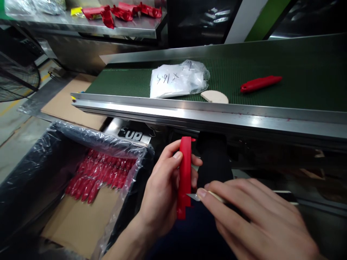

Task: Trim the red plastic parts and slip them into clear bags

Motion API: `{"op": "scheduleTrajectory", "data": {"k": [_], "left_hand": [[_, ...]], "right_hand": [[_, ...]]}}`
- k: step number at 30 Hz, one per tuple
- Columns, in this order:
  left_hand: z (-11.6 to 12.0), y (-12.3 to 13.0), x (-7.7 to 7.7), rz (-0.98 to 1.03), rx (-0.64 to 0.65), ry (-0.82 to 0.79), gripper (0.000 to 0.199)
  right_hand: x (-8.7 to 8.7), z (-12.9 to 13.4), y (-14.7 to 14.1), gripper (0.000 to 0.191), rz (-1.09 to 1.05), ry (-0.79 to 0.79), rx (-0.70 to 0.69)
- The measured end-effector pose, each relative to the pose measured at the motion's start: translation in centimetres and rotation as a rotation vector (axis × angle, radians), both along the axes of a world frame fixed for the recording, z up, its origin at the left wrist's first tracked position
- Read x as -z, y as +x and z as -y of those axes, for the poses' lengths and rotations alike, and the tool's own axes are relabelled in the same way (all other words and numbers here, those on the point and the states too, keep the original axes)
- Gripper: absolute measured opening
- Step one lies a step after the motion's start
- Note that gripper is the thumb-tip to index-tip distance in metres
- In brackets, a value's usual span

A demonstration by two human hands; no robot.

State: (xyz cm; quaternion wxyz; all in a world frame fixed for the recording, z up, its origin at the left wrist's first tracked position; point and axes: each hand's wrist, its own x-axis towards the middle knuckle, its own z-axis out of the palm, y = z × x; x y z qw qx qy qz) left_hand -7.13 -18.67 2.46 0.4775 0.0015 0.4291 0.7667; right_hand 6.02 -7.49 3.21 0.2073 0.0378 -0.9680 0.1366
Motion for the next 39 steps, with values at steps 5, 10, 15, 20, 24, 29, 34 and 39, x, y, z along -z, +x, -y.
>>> {"op": "scheduleTrajectory", "data": {"k": [5,10,15,20,24,29,34,39], "left_hand": [[-0.2,-0.3,-0.1,0.026,0.001,-0.019,0.024],[-0.3,-0.6,-0.2,0.047,-0.042,0.006,0.025],[0.2,-0.1,-0.1,-0.043,-0.006,-0.042,0.035],[0.9,0.7,-0.1,-0.144,0.125,-0.078,0.04],[1.1,1.4,-0.6,-0.16,0.184,-0.136,0.04],[1.1,2.1,-1.2,-0.172,0.14,-0.16,0.041],[1.4,2.1,-1.0,-0.199,0.208,-0.147,0.04],[1.2,2.1,-1.1,-0.207,0.235,-0.164,0.038]], "right_hand": [[-0.1,0.4,0.4,0.025,-0.033,-0.018,-0.001],[0.0,-0.5,2.6,0.032,-0.033,-0.254,0.076],[-0.4,-2.4,2.4,0.036,-0.081,-0.268,0.078],[-0.7,-2.1,0.2,0.036,-0.17,-0.253,0.206],[-0.5,-2.3,-0.5,0.04,-0.149,-0.152,0.159],[-0.3,-2.6,-0.5,0.039,-0.159,-0.142,0.138],[-0.4,-2.6,-0.1,0.039,-0.168,-0.128,0.142],[0.0,-2.7,0.1,0.041,-0.182,-0.094,0.149]]}}
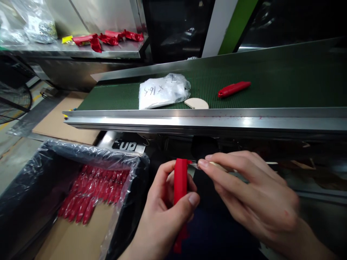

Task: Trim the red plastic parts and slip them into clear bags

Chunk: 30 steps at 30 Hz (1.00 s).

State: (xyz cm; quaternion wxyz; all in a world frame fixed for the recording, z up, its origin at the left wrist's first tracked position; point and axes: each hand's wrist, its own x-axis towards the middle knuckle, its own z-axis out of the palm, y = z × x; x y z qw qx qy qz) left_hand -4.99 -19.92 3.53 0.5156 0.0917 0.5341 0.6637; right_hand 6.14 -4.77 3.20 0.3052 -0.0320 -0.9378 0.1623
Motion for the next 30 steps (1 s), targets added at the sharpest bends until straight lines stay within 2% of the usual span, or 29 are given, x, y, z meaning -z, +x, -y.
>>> {"op": "scheduleTrajectory", "data": {"k": [7,9,12,14,18,24,30], "left_hand": [[0.0,0.6,-0.3,-0.016,-0.034,-0.026,0.038],[0.3,0.8,-0.1,-0.019,0.015,0.026,0.033],[0.6,1.1,0.3,0.066,0.062,0.092,0.031],[0.5,1.1,0.4,0.147,0.046,0.099,0.033],[0.2,0.9,0.4,0.226,0.034,0.141,0.032],[0.0,0.7,0.1,0.289,0.043,0.175,0.031],[0.1,0.8,0.5,0.332,0.098,0.235,0.03]], "right_hand": [[0.3,-0.7,-0.2,0.038,-0.034,0.009,0.003],[0.5,-1.5,-0.2,0.039,-0.043,-0.024,0.076],[0.8,-2.4,0.0,0.041,-0.084,-0.16,0.198],[0.8,-2.4,0.3,0.041,-0.074,-0.225,0.17],[0.4,-1.0,1.2,0.043,-0.022,-0.225,0.042],[0.0,0.0,1.3,0.043,-0.02,-0.175,-0.017],[0.1,0.0,1.2,0.038,-0.036,-0.17,-0.05]]}}
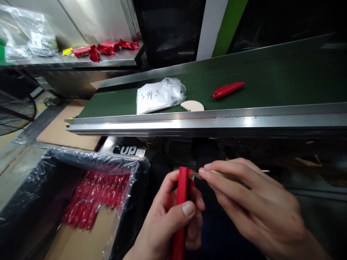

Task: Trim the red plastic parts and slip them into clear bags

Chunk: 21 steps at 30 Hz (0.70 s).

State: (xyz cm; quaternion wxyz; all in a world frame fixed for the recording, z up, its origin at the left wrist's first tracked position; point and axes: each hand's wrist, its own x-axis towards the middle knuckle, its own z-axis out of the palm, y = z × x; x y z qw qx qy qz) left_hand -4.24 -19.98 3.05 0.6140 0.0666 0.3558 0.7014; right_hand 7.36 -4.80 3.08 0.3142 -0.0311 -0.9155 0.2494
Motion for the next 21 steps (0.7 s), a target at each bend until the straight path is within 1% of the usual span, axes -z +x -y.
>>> {"op": "scheduleTrajectory", "data": {"k": [6,10,11,13,15,16,18,21], "left_hand": [[-0.1,-0.2,0.2,0.034,0.017,0.061,0.032],[0.0,0.2,0.3,0.075,0.018,0.082,0.033],[0.1,0.5,0.4,0.078,0.013,0.094,0.034],[0.3,0.9,0.4,0.063,0.029,0.122,0.036],[0.4,1.0,0.3,0.035,0.067,0.123,0.039],[0.4,1.0,0.3,0.027,0.084,0.104,0.039],[0.3,0.6,0.1,0.019,0.07,0.044,0.037],[0.0,0.2,-0.1,-0.035,0.006,-0.032,0.034]], "right_hand": [[0.1,0.0,0.1,0.042,0.017,-0.009,-0.03],[0.7,-0.1,-0.2,0.042,0.003,-0.012,-0.029],[0.9,-0.2,-0.2,0.043,-0.008,-0.009,-0.004],[1.3,-0.6,-0.4,0.043,-0.04,-0.031,0.095],[1.4,-1.1,-0.3,0.042,-0.068,-0.095,0.201],[1.3,-1.2,-0.3,0.041,-0.073,-0.125,0.222],[0.9,-1.3,0.0,0.04,-0.045,-0.144,0.172],[0.1,-0.9,0.5,0.04,0.017,-0.074,0.044]]}}
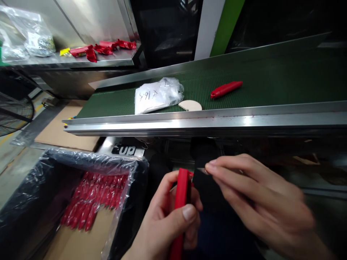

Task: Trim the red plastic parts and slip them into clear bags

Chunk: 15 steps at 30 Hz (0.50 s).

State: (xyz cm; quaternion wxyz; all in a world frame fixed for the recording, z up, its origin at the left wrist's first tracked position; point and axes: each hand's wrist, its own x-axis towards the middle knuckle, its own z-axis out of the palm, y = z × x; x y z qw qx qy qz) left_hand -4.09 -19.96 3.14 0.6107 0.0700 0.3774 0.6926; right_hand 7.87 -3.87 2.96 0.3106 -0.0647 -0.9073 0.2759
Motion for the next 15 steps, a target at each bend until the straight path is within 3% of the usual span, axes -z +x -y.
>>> {"op": "scheduleTrajectory", "data": {"k": [6,15], "left_hand": [[-0.31,0.55,-0.25,-0.127,-0.057,-0.129,0.039],[-0.47,0.78,-0.53,-0.258,-0.095,-0.24,0.042]], "right_hand": [[-0.39,0.69,0.27,0.037,0.015,0.14,0.013],[-0.16,0.77,0.55,0.038,0.021,0.145,-0.006]]}}
